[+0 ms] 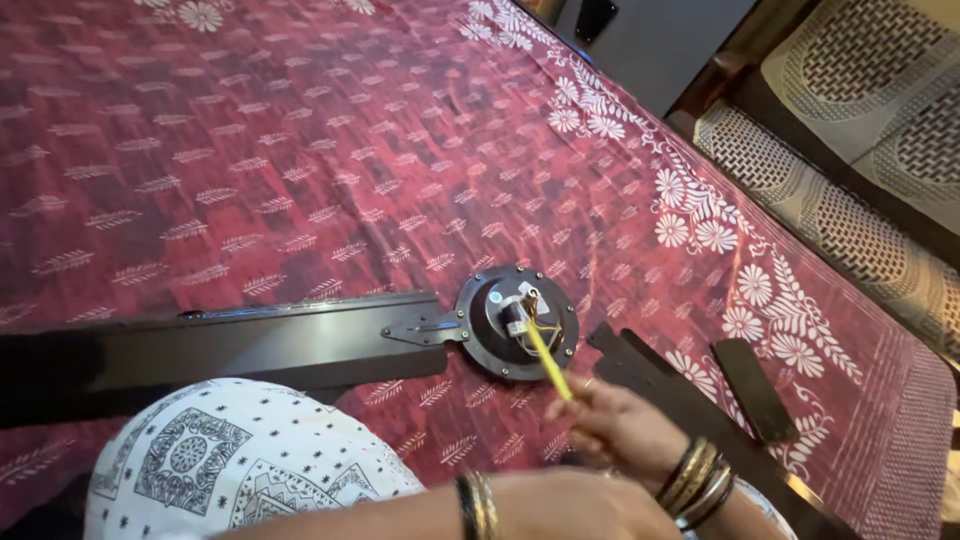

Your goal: The person uses a screwdriver to tighten screws on the central motor housing of a ceiling fan placed on a table. The person repeatedly adjusts the fan and tightens multiple screws around the motor base.

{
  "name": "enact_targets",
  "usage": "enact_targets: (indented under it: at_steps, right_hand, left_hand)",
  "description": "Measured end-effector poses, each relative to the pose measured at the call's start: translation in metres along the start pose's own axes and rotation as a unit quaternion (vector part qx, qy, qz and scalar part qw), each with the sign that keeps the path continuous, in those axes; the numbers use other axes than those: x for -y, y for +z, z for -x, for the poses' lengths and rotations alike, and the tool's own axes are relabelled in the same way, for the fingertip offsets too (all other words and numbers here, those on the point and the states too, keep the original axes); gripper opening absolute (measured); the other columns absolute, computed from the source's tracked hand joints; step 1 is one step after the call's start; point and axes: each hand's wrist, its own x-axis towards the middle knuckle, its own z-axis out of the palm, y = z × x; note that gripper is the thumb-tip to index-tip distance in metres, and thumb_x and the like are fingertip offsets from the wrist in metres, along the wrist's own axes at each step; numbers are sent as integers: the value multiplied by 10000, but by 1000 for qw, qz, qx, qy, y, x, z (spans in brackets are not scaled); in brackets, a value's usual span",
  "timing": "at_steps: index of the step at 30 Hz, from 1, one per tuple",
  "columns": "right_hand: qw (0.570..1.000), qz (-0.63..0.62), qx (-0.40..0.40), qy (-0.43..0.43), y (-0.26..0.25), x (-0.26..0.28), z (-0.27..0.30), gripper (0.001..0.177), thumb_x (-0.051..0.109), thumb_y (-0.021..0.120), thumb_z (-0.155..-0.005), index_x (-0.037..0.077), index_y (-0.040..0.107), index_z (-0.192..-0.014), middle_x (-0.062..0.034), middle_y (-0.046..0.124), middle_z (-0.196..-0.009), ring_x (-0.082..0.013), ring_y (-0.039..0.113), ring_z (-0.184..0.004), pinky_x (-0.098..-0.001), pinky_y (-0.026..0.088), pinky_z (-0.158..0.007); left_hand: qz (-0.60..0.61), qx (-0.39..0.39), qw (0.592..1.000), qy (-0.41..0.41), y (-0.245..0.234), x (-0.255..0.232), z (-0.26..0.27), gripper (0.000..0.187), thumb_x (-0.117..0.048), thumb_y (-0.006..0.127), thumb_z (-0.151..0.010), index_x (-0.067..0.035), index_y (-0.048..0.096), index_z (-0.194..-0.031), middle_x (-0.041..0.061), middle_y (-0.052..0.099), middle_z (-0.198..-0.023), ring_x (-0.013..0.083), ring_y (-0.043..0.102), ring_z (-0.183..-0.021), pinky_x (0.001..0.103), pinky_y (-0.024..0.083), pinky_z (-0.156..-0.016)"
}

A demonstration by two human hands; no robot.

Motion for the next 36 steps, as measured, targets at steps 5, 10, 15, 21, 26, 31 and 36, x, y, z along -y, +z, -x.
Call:
enact_targets:
  at_steps: [5,10,15,21,26,31,36]
  right_hand:
    - [880,432,-181,-74,-13,41,3,444,285,628,-1006,225,632,-1446,-10,616,-661,-97,521,-562,-274,431,-506]
    - [591,772,-176,-155,14,74,-7,427,306,603,-961,368,646,-1381,-4,704,-827,-208,697,-685,-385,530,-565]
    - [431,884,-148,-101,38,90,-30,649,131,540,-900,471,600,-1450,-2,656,-990,-220,685,-748,-396,552,-597]
    - [376,886,-107,-250,31,101,-50,419,171,581,-841,289,719,-1219,19,614,-857,-177,614,-916,-339,491,-774]
    - [356,888,-112,-269,31,96,-57,416,176,578,-837,261,726,-1217,17,610,-839,-187,607,-875,-334,487,-756]
    - [353,880,-136,-286,34,92,-59,428,181,573,-850,235,711,-1252,19,601,-826,-181,601,-813,-334,480,-701]
    - [353,890,-129,-259,40,93,-66,412,192,572,-863,220,697,-1255,12,597,-828,-184,614,-789,-330,494,-673]
  left_hand:
    - [5,47,972,-232,-104,49,17,246,-289,580,-972,-160,715,-1133,95,754,-958,266,743,-863,396,570,-750]
    - [-227,61,826,-512,-156,100,62,412,-434,665,-928,-184,654,-1256,94,673,-1270,311,611,-1220,470,488,-1023]
    - [-229,71,769,-592,-148,146,90,891,-519,814,-789,-138,418,-1490,131,340,-1588,342,277,-1493,572,255,-1195]
    - [-213,119,748,-618,-129,174,99,1172,-518,889,-711,-182,212,-1606,148,106,-1693,386,126,-1555,576,176,-1234]
    - [-196,163,732,-632,-118,172,94,1258,-513,907,-702,-246,115,-1642,207,-90,-1705,418,6,-1574,606,99,-1242]
    - [-204,190,714,-643,-116,170,88,1272,-561,891,-706,-307,72,-1646,212,-155,-1698,441,-79,-1573,627,43,-1240]
    - [-214,192,710,-642,-115,165,86,1223,-564,856,-750,-310,67,-1649,228,-178,-1696,446,-92,-1573,626,34,-1233]
